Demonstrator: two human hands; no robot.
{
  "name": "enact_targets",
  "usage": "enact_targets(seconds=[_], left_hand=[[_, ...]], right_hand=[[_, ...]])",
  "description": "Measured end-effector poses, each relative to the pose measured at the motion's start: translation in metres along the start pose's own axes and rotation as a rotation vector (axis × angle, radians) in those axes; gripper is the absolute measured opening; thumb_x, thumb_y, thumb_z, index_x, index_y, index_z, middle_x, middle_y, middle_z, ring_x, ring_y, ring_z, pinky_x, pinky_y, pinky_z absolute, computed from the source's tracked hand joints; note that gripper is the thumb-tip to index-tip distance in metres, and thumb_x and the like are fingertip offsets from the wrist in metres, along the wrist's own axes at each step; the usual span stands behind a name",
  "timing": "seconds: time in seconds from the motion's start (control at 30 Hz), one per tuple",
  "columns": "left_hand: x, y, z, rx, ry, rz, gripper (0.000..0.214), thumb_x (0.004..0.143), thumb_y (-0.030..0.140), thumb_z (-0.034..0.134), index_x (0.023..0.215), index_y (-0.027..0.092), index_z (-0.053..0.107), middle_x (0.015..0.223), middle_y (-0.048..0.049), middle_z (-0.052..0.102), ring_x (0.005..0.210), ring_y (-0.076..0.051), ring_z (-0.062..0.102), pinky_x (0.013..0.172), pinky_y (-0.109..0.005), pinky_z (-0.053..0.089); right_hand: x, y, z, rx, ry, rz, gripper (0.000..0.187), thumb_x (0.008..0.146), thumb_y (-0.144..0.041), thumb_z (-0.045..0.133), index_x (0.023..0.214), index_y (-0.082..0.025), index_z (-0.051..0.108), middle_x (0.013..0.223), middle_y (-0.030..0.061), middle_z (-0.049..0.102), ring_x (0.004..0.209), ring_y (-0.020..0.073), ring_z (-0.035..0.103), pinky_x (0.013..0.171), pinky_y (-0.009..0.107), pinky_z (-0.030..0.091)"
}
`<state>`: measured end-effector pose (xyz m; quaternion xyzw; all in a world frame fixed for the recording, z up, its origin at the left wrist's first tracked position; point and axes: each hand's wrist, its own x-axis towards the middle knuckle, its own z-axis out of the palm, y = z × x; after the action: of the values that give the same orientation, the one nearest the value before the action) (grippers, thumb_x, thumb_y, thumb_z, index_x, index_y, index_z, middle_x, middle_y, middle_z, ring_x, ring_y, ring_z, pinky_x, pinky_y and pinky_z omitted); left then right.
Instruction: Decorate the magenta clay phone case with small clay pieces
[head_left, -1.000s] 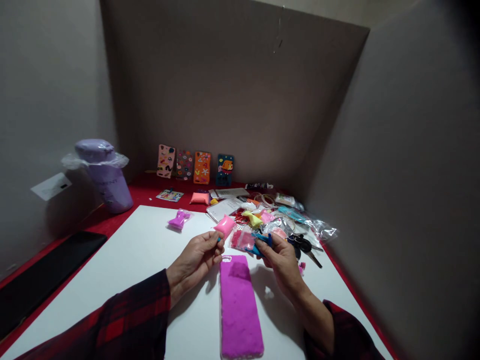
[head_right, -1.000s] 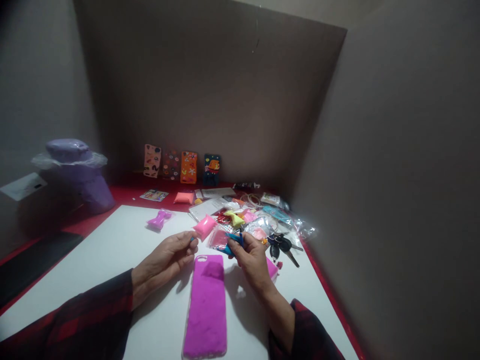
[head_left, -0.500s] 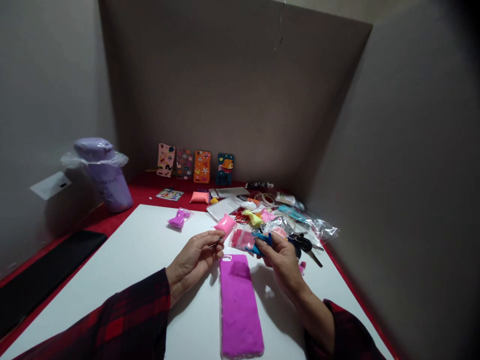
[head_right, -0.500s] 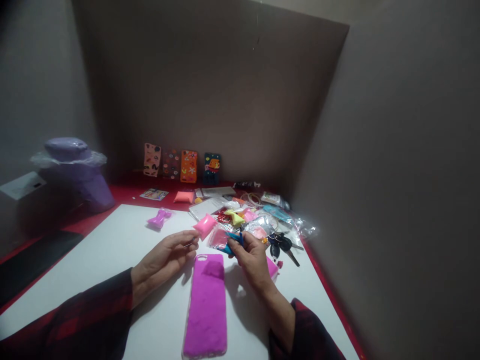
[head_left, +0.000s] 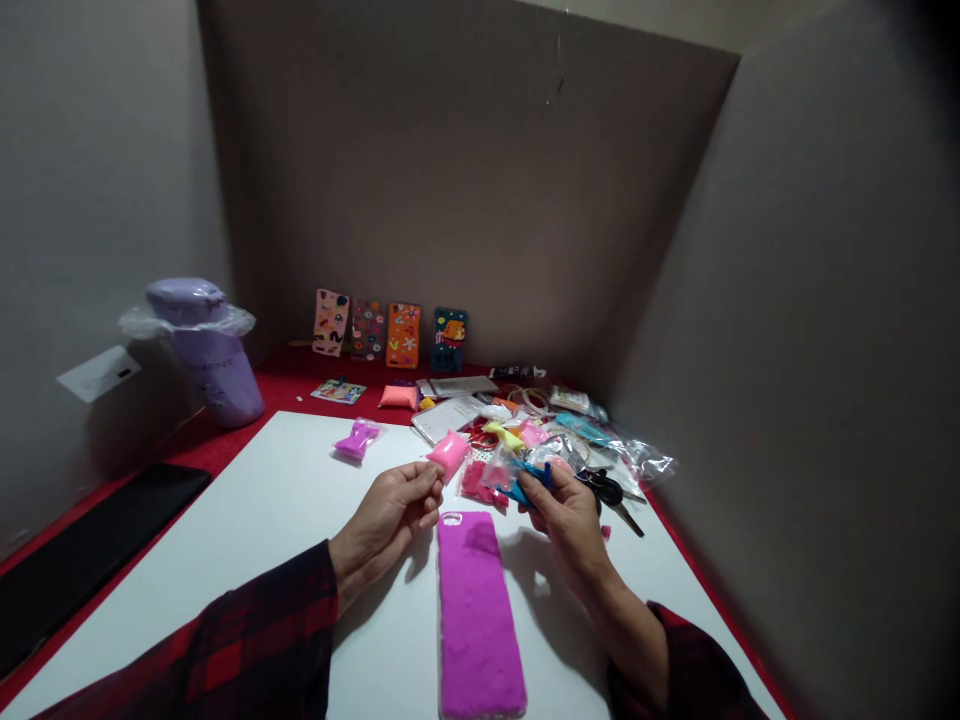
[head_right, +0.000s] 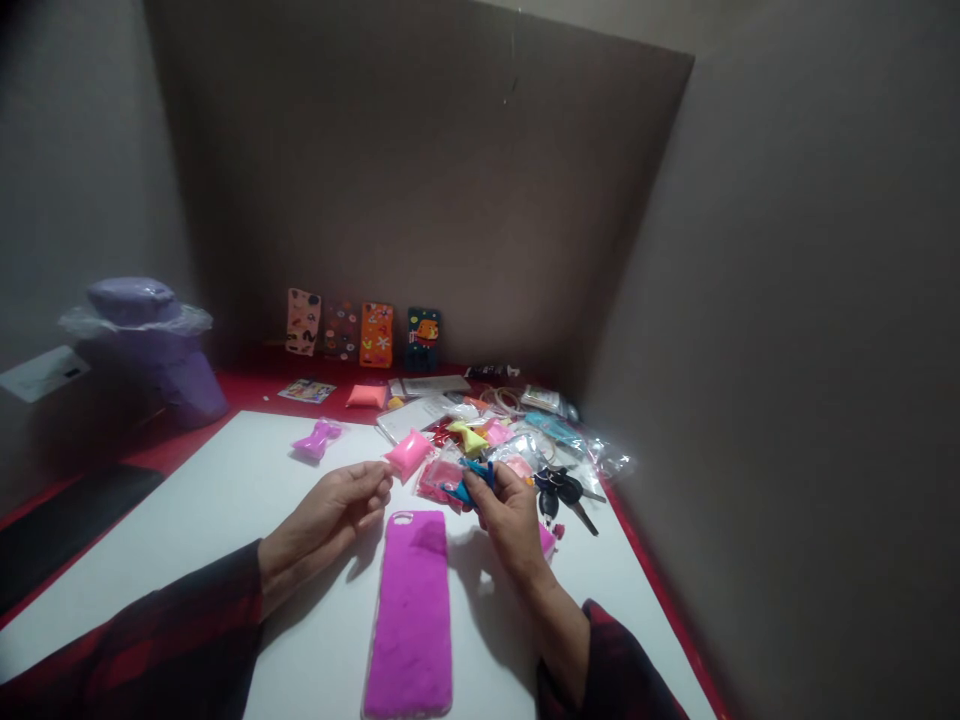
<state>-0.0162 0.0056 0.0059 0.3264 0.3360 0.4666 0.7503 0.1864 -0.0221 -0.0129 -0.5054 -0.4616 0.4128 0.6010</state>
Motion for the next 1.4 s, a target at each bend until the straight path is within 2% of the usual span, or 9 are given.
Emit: enact_targets(seconds=[0.17,0.3,0.43,0.7,0.9,1.03,1.2,1.3,1.4], left_hand=[[0.001,-0.004,-0.002,0.078,0.007,-0.047,0.022,0.078,0.030,0.069,0.074,0.011,0.059,0.054,0.0030,0.050,0.040,-0.003,0.036,0.033,-0.011,0.027],[0.002,-0.007,-0.004,0.069,-0.027,-0.042,0.017,0.074,0.022,0.071,0.072,0.012,0.057,0.058,0.0021,0.052,0.042,-0.004,0.039,0.035,-0.013,0.029],[0.005,-0.008,-0.005,0.024,-0.014,-0.012,0.007,0.070,0.011,0.063,0.075,0.012,0.058,0.060,0.0013,0.052,0.046,-0.005,0.041,0.037,-0.014,0.027],[0.008,-0.011,-0.005,0.109,0.033,0.001,0.012,0.064,0.006,0.050,0.071,0.012,0.057,0.056,0.0031,0.046,0.043,-0.004,0.034,0.035,-0.014,0.021],[0.008,-0.015,-0.003,0.093,-0.039,0.041,0.011,0.069,0.009,0.055,0.079,0.012,0.057,0.059,0.0040,0.045,0.045,-0.005,0.036,0.036,-0.014,0.022],[0.006,-0.015,0.000,0.122,-0.079,0.017,0.010,0.073,0.015,0.062,0.081,0.011,0.058,0.056,0.0064,0.042,0.042,-0.002,0.029,0.036,-0.013,0.018],[0.001,-0.013,0.006,0.137,-0.070,0.033,0.018,0.068,0.012,0.068,0.083,0.011,0.058,0.057,0.0055,0.045,0.043,-0.003,0.033,0.037,-0.013,0.020],[0.001,-0.010,0.010,0.140,-0.086,0.026,0.017,0.069,0.016,0.070,0.074,0.012,0.054,0.055,0.0066,0.042,0.043,-0.002,0.031,0.038,-0.013,0.021],[0.009,-0.006,0.013,0.178,-0.095,0.011,0.028,0.075,0.031,0.067,0.064,0.014,0.047,0.051,0.0074,0.038,0.039,-0.002,0.024,0.035,-0.015,0.014]], right_hand=[[0.000,0.000,0.003,-0.011,-0.014,-0.004,0.034,0.075,-0.047,0.069,0.069,-0.015,0.058,0.052,-0.0036,0.048,0.041,0.0058,0.033,0.038,0.019,0.021],[0.004,0.004,-0.002,-0.043,0.029,-0.031,0.033,0.079,-0.046,0.067,0.067,-0.016,0.056,0.053,-0.0035,0.050,0.044,0.0073,0.038,0.041,0.020,0.027],[0.008,0.008,-0.008,-0.066,0.072,-0.054,0.029,0.080,-0.044,0.065,0.071,-0.018,0.058,0.059,-0.0026,0.052,0.053,0.0104,0.046,0.046,0.021,0.034],[0.005,0.011,-0.005,-0.105,0.041,-0.073,0.027,0.080,-0.041,0.067,0.070,-0.017,0.059,0.061,-0.0021,0.051,0.054,0.0101,0.045,0.043,0.020,0.030],[0.001,0.005,0.001,-0.084,-0.006,-0.087,0.032,0.078,-0.044,0.067,0.065,-0.017,0.054,0.056,-0.0028,0.049,0.048,0.0085,0.041,0.039,0.020,0.026],[-0.003,0.003,0.005,-0.044,-0.040,-0.086,0.032,0.077,-0.042,0.068,0.065,-0.017,0.051,0.056,-0.0035,0.048,0.047,0.0080,0.040,0.039,0.020,0.025],[-0.007,0.006,0.005,-0.101,-0.087,-0.141,0.031,0.083,-0.040,0.063,0.065,-0.017,0.053,0.055,-0.0031,0.050,0.048,0.0081,0.041,0.041,0.020,0.026],[-0.007,0.007,0.005,-0.112,-0.101,-0.167,0.031,0.084,-0.039,0.062,0.066,-0.016,0.053,0.056,-0.0024,0.051,0.051,0.0088,0.043,0.044,0.020,0.029],[-0.007,0.007,0.006,-0.098,-0.095,-0.174,0.030,0.085,-0.038,0.061,0.067,-0.016,0.053,0.058,-0.0024,0.051,0.052,0.0090,0.044,0.046,0.020,0.031]])
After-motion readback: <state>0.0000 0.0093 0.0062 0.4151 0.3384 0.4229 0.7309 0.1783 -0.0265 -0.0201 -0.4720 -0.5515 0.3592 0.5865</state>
